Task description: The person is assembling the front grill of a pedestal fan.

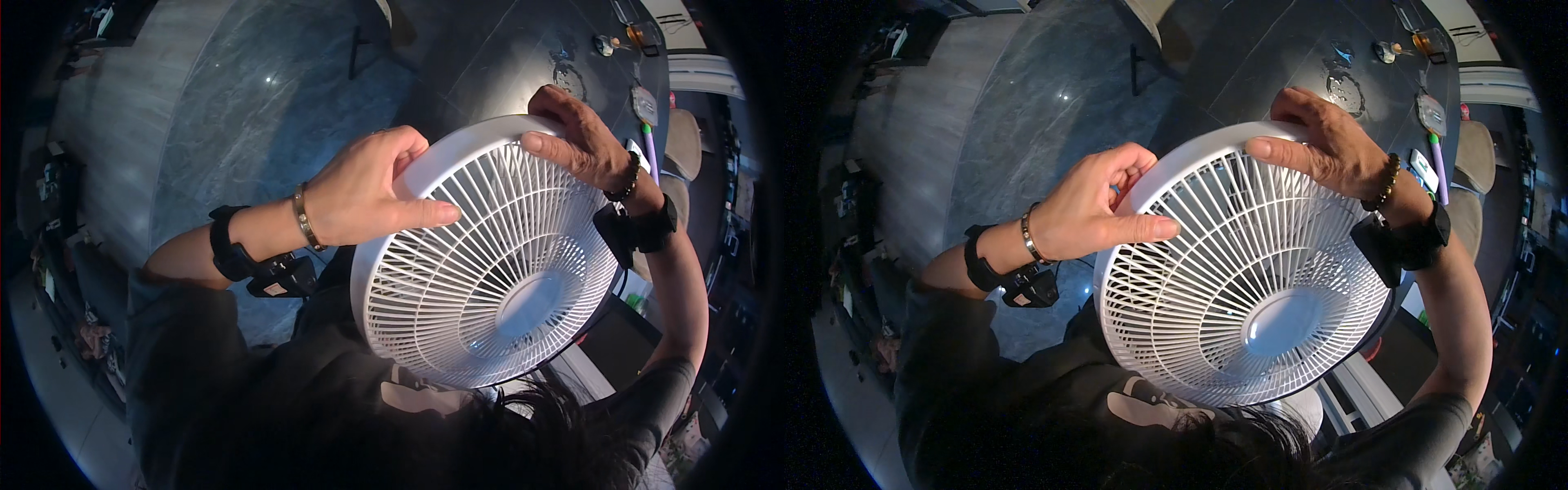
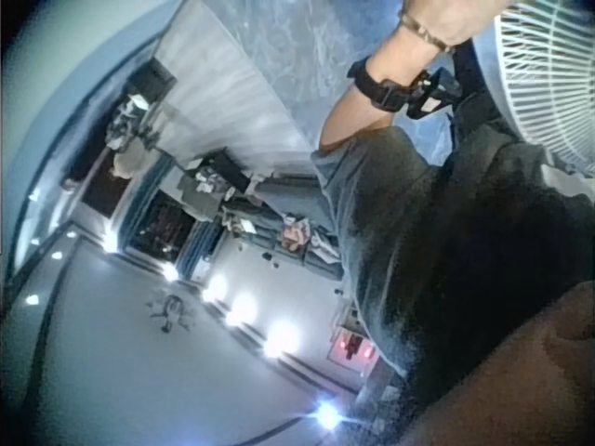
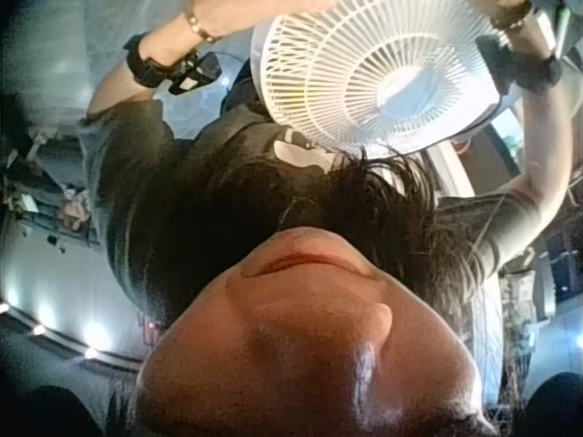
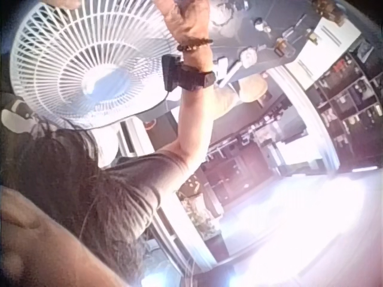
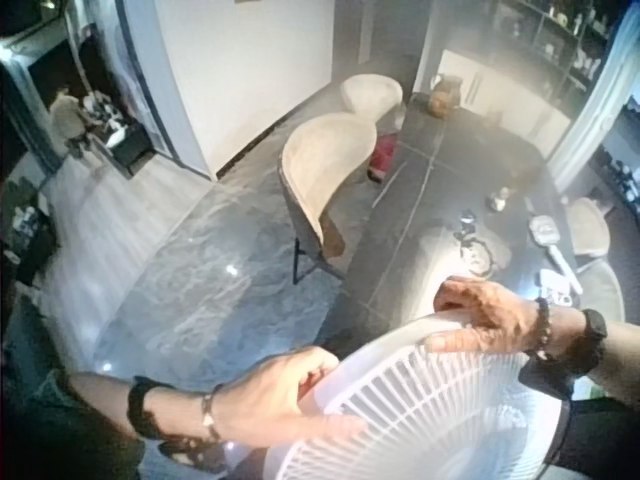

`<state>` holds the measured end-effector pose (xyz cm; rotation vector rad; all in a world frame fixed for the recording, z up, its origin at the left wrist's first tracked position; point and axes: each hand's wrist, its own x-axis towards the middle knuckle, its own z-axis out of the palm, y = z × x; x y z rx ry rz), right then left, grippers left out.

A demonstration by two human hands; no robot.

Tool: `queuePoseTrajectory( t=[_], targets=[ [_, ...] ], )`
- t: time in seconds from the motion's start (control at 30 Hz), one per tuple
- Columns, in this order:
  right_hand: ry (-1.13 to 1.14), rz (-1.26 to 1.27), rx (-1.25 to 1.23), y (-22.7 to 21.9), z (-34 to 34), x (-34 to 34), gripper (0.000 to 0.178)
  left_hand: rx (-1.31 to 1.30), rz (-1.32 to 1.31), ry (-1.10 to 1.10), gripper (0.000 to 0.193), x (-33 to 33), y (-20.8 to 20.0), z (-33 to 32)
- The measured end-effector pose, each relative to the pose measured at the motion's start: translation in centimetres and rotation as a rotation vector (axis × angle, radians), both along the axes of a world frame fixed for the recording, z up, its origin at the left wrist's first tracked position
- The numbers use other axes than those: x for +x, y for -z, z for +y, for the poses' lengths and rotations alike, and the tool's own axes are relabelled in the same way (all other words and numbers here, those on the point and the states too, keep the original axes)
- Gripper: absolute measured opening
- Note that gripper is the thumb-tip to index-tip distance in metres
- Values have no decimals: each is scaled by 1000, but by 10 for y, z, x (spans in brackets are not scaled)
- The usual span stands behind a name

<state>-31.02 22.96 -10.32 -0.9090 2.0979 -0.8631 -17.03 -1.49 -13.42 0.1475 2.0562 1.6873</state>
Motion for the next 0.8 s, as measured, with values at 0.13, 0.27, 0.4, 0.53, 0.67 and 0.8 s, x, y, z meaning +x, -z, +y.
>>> queuePoseTrajectory(
  t=[0.13,0.27,0.4,0.53,0.67,0.8],
  targets=[
    [5,7,34,0,-5,-2,62,18,11,14,51,-1,4,-1],
    [-45,29,104,-3,-7,-9,62,12,15,14,51,-4,5,0],
    [-2,40,173,0,-7,-11,69,39,-18,-10,52,-2,12,-1],
    [40,59,159,2,-5,-12,75,35,30,-98,56,3,16,1],
    [-15,20,136,-3,-9,-10,71,20,28,-76,55,0,15,1],
    [-60,128,138,3,-10,-5,71,3,79,7,54,-5,16,-2]
  ],
)
